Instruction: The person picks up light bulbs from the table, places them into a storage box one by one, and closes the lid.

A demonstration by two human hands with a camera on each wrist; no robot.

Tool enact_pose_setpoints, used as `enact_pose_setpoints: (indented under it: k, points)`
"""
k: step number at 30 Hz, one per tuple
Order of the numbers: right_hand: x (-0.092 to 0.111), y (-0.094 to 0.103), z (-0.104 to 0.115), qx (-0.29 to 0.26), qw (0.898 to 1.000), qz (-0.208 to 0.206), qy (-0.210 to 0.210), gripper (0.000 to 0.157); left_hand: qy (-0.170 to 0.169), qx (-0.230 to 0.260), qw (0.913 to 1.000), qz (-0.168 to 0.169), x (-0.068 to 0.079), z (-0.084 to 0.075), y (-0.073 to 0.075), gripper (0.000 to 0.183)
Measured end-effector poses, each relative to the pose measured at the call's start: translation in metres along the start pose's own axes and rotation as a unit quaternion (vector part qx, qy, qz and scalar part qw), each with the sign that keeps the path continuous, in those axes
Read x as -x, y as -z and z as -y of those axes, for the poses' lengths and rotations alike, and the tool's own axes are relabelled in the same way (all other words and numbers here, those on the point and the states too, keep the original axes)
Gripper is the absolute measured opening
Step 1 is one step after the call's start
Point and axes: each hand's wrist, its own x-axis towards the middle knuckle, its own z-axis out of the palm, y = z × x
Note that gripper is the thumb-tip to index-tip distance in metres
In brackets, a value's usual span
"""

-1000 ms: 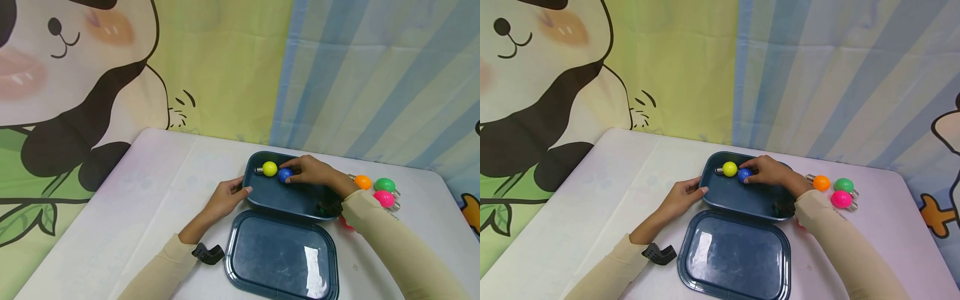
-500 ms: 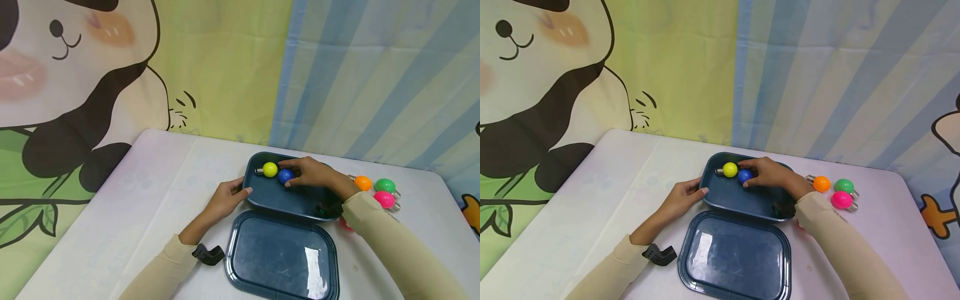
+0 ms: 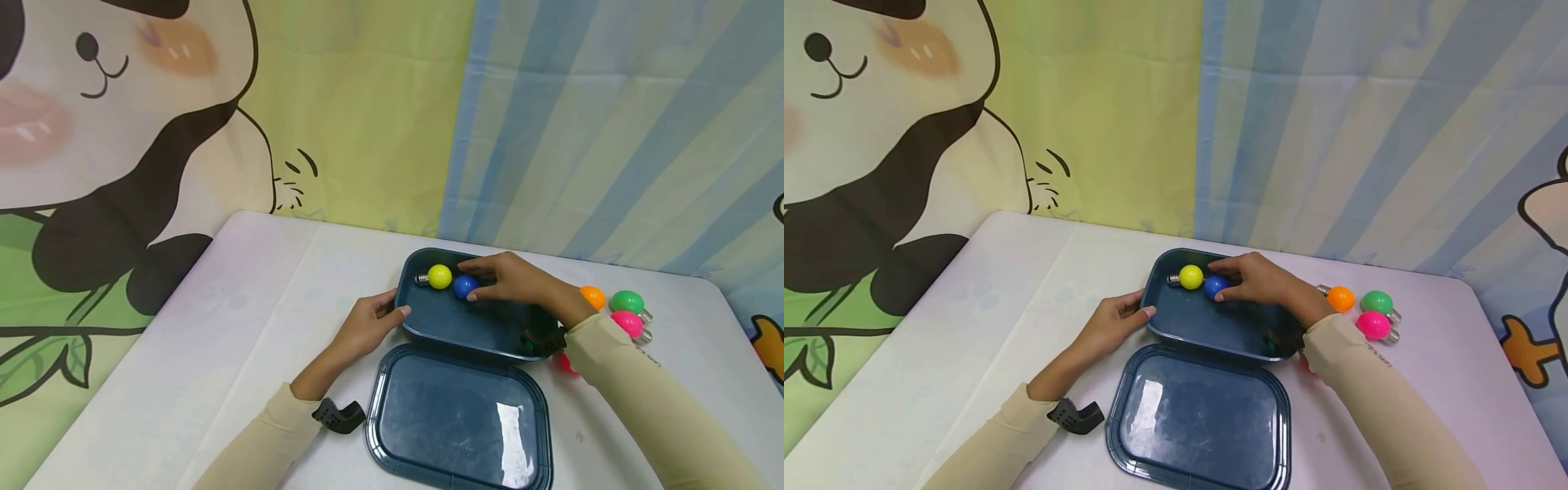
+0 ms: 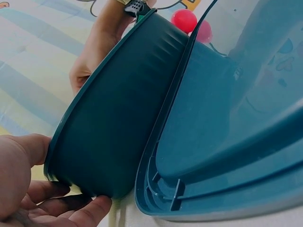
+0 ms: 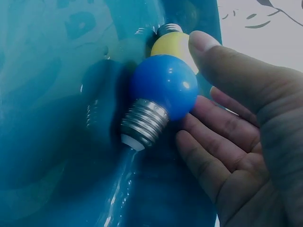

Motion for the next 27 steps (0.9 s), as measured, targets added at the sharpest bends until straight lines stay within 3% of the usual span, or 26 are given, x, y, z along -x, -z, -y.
enact_pose_setpoints:
  k: [27]
  points:
    - [0.021, 0.013, 0.004, -0.002, 0.999, -0.047, -0.003, 0.053, -0.012, -0.007, 0.9999, 0.002, 0.003, 0.001, 0.004, 0.057]
